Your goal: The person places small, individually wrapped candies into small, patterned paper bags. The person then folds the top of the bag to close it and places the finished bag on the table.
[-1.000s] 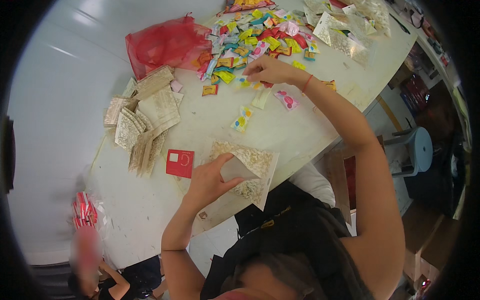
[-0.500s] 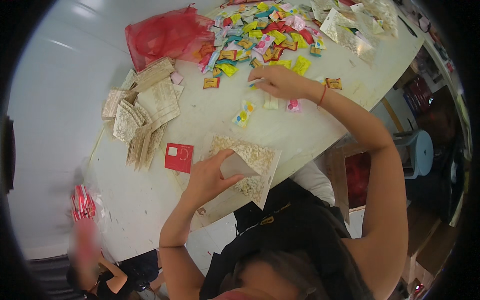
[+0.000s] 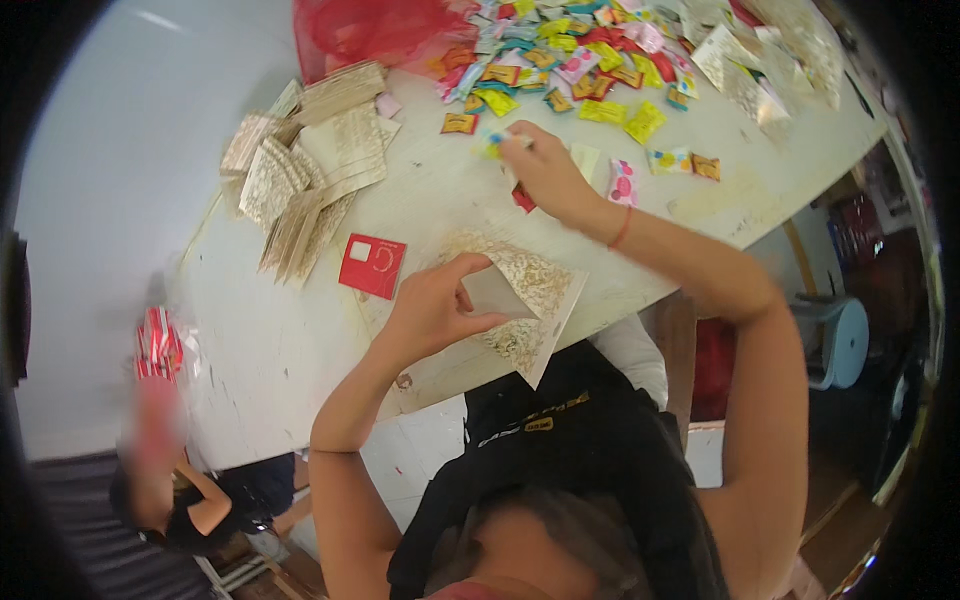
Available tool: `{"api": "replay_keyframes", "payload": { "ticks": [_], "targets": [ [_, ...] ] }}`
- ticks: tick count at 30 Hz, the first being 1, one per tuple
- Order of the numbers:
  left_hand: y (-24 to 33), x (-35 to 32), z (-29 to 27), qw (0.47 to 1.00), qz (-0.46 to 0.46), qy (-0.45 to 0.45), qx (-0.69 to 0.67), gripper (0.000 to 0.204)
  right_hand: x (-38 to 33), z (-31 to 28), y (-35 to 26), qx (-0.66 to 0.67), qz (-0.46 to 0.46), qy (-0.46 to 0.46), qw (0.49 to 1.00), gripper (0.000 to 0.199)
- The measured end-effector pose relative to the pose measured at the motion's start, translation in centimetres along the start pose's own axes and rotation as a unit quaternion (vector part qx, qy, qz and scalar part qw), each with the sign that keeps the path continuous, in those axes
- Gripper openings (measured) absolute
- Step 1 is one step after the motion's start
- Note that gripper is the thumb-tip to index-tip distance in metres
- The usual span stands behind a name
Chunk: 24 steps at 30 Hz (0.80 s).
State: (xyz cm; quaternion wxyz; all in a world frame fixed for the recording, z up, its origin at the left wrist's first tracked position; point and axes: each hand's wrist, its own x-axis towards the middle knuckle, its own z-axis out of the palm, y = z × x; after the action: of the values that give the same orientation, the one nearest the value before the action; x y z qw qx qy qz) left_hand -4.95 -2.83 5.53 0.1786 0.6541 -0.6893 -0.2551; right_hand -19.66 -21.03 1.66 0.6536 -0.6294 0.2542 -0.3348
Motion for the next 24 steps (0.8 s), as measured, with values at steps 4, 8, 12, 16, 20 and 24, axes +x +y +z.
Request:
{"api": "replay_keyframes", "payload": {
  "ticks": [4, 8, 12, 16, 20, 24],
  "targets": [
    [0.3, 0.6, 0.3, 1.000, 0.014, 0.005, 0.011, 0.064, -3.8, 3.1, -4.8, 0.361, 0.228, 0.058, 0.902, 0.028],
    [0.2, 0.1, 0.4, 0.997, 0.039, 0.048, 0.045, 0.064, -4.3, -0.1, -4.2, 0.374, 0.151, 0.069, 0.912, 0.025],
    [-0.3, -0.9, 0.2, 0.998, 0.006, 0.049, 0.025, 0.062, -6.1, -6.8, -3.6, 0.199, 0.004, 0.174, 0.964, 0.017],
    [-0.1, -0.7, -0.2, 0.999, -0.015, 0.024, 0.022, 0.060, -8.9, -10.6, -3.9, -0.062, 0.002, 0.213, 0.975, 0.026],
    [-0.1, -0.1, 0.0, 1.000, -0.001, 0.018, 0.022, 0.060, -9.3, -11.9, -1.5, -0.356, -0.086, 0.115, 0.923, 0.036],
    [0.2, 0.1, -0.3, 1.000, -0.011, 0.005, 0.023, 0.062, -7.9, -11.0, 0.1, -0.554, -0.105, 0.035, 0.825, 0.032]
  ]
}}
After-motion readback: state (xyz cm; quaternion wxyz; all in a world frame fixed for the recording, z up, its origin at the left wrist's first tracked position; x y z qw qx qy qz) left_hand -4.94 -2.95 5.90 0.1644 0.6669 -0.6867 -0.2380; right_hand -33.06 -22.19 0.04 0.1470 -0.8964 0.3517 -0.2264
